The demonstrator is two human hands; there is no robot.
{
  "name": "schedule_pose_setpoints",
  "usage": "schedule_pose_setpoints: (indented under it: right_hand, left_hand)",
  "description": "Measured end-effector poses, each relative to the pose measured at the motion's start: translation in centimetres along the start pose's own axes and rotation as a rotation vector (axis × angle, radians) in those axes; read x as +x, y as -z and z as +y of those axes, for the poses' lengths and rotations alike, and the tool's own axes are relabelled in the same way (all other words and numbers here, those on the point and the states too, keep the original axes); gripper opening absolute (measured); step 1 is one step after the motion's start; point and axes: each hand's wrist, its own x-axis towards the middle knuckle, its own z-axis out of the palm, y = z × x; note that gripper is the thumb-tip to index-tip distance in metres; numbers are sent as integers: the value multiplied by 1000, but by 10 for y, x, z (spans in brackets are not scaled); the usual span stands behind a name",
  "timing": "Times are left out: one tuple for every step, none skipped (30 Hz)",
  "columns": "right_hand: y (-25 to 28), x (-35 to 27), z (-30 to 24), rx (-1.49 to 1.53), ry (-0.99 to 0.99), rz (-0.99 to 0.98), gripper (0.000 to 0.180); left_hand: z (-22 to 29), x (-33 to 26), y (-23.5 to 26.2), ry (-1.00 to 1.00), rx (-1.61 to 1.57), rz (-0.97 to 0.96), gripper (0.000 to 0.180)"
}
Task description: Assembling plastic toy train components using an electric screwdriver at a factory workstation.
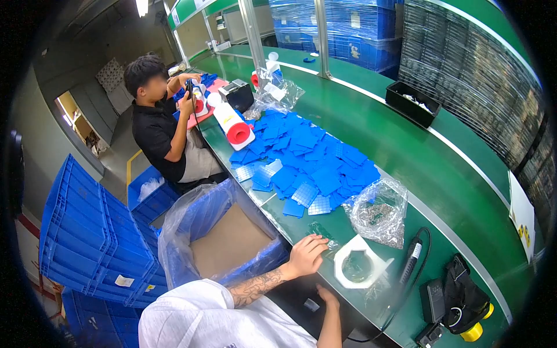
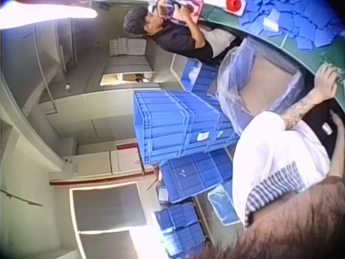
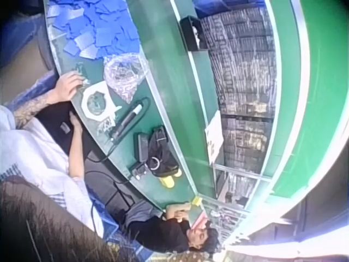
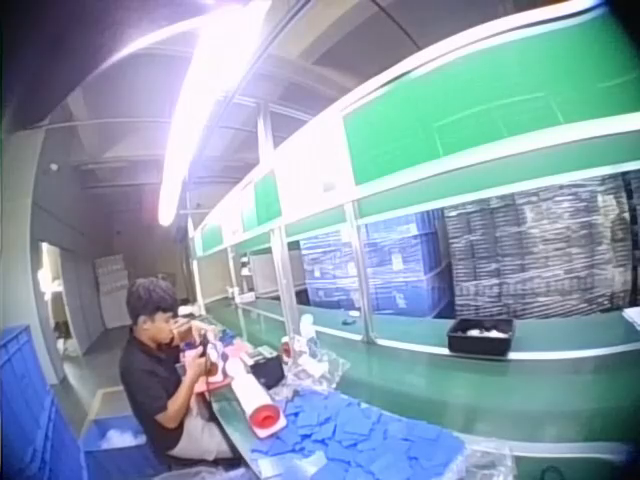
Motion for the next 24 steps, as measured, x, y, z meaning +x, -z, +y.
schedule_pose_setpoints:
  right_hand:
    - [1,1,1,-13,-12,-8,53]
    - [1,4,3,-12,-15,-7,53]
    - [0,7,7,-26,-3,15,53]
    - [-1,10,11,-40,10,37,53]
    - [-2,12,13,-39,10,39,53]
    - [-4,13,16,17,81,112,38]
    - [-4,15,19,74,152,185,26]
    - [-4,10,13,70,156,180,26]
    - [-2,1,3,28,76,84,38]
    - [-2,-4,-3,-14,-3,-13,53]
    - [-1,-3,-1,-13,-6,-10,53]
    - [0,0,1,-22,-3,-5,53]
    - [0,2,4,-32,1,0,53]
    - [1,5,6,-32,-1,1,53]
    - [1,7,8,-32,11,16,53]
    - [1,9,10,-32,23,32,53]
    - [0,10,11,-32,23,32,53]
    - [0,10,12,-35,27,35,54]
    - [1,11,13,-38,32,37,55]
    - [1,8,9,-39,33,36,55]
    - [1,4,5,-43,13,10,57]
    - [1,1,1,-46,-6,-17,58]
    - [1,-2,0,-47,-6,-17,58]
    - [0,-4,-1,-29,-6,-19,59]
  left_hand:
    - [1,0,0,-2,-1,2,22]
    - [1,0,-1,-1,-4,0,22]
    - [1,1,-2,0,-8,3,22]
    - [1,1,-2,2,-11,6,22]
    - [2,1,-2,1,-13,7,22]
    - [3,1,-2,0,-14,10,22]
    - [4,1,-3,-1,-15,12,22]
    - [3,0,-2,1,-9,14,22]
    - [2,-1,-1,2,-2,19,22]
    - [0,-2,0,3,6,24,22]
    - [1,-1,0,2,2,23,22]
    - [2,0,0,-2,1,23,22]
    - [3,1,0,-6,0,22,22]
    - [3,1,-1,-6,-2,21,22]
    - [3,2,-1,-5,-4,23,22]
    - [3,2,-2,-5,-7,25,22]
    - [3,2,-2,-5,-8,25,22]
    - [3,2,-2,-2,-6,21,22]
    - [3,2,-2,1,-4,17,21]
    - [2,1,-2,2,-2,18,21]
    - [1,0,-2,4,2,16,22]
    - [1,0,-1,5,6,15,22]
    - [1,0,-1,5,6,16,22]
    - [1,0,-1,6,3,17,22]
